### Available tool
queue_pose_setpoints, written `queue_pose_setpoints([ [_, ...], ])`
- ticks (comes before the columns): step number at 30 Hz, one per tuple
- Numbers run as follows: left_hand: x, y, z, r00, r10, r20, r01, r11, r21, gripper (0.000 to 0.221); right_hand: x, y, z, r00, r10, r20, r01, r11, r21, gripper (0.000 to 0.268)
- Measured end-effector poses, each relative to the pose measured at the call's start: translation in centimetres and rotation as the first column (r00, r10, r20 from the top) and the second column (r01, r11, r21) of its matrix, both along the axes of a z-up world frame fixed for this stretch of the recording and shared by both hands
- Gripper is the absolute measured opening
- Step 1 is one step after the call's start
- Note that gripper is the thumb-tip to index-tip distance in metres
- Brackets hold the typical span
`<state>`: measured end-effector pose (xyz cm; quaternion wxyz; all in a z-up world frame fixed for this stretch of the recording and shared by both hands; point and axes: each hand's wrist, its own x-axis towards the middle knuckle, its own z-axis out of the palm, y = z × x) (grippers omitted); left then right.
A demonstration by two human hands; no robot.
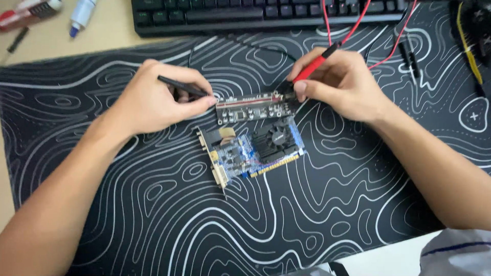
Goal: Testing and inspecting electronic components on a circuit board using a multimeter
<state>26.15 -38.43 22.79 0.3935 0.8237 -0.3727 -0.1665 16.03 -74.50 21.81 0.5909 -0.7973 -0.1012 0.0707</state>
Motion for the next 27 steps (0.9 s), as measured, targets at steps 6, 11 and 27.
queue_pose_setpoints([
  [6,-0.2,0.0,0.0,1.000,0.011,-0.021,-0.011,1.000,0.024,0.006,-0.4,0.4,0.4,0.999,0.033,0.036,-0.030,0.995,-0.091,0.006],
  [11,-0.1,0.0,0.0,1.000,-0.010,-0.014,0.010,1.000,0.001,0.007,-0.8,0.9,0.7,0.996,0.058,0.072,-0.045,0.985,-0.166,0.012],
  [27,-0.2,0.1,-0.3,1.000,-0.012,-0.001,0.012,1.000,-0.006,0.009,-1.3,1.0,0.2,0.988,0.075,0.133,-0.034,0.956,-0.290,0.007],
])
